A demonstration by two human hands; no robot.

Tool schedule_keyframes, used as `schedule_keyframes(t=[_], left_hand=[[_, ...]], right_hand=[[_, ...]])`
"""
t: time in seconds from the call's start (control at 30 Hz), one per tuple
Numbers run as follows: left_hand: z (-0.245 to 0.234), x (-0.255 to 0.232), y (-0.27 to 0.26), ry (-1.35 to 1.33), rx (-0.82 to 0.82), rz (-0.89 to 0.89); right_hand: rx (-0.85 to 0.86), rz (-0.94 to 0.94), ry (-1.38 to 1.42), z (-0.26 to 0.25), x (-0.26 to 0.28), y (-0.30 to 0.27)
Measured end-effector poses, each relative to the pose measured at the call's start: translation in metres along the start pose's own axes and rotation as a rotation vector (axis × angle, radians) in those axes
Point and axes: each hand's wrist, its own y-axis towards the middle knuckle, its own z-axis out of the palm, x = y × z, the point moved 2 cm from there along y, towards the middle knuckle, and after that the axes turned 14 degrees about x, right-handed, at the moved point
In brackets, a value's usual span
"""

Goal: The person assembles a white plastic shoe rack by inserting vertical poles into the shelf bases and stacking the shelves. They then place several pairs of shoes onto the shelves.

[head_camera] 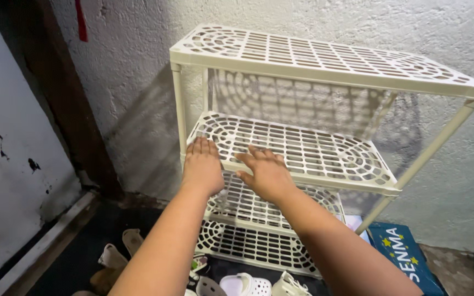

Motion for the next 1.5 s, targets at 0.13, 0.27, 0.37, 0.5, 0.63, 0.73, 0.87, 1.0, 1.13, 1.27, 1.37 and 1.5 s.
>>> schedule_keyframes(t=[0.13, 0.27, 0.37, 0.5, 0.63, 0.73, 0.87, 1.0, 1.13, 1.27, 1.37, 1.5], left_hand=[[-0.011, -0.007, -0.011, 0.033, -0.184, 0.057], [-0.018, 0.012, -0.052, -0.595, -0.234, 0.277], [-0.011, 0.046, -0.07, -1.308, -0.52, 0.128], [-0.011, 0.079, -0.042, -1.184, -0.862, 0.009], [-0.01, 0.076, -0.013, -1.368, -0.636, 0.159], [-0.01, 0.054, -0.017, -1.635, -0.469, 0.356], [-0.029, 0.053, -0.035, -1.631, -0.37, 0.402], [-0.032, 0.068, -0.043, -1.747, -0.229, 0.288], [0.004, 0.106, -0.004, -1.474, -0.3, 0.069], [0.069, 0.141, 0.069, -1.127, -0.276, 0.013], [0.091, 0.154, 0.122, -1.311, -0.164, 0.121], [0.066, 0.131, 0.149, -1.197, 0.076, 0.066]], right_hand=[[0.016, -0.023, -0.011, -0.007, -0.002, -0.01], [0.059, 0.0, 0.039, -0.022, -0.004, -0.03], [0.128, 0.012, 0.049, -0.031, 0.002, -0.034], [0.14, 0.079, 0.1, -0.034, 0.005, -0.03], [-0.044, -0.06, 0.109, -0.035, -0.009, -0.028], [-0.082, -0.11, 0.135, -0.029, -0.013, -0.026], [-0.119, -0.095, 0.154, -0.027, -0.013, -0.03], [-0.128, -0.056, 0.252, -0.026, -0.014, -0.035], [-0.127, -0.082, 0.375, -0.019, -0.011, -0.031], [-0.115, -0.103, 0.401, -0.015, -0.015, -0.026], [-0.123, -0.129, 0.408, -0.012, -0.015, -0.024], [-0.106, -0.099, 0.445, -0.013, -0.012, -0.023]])
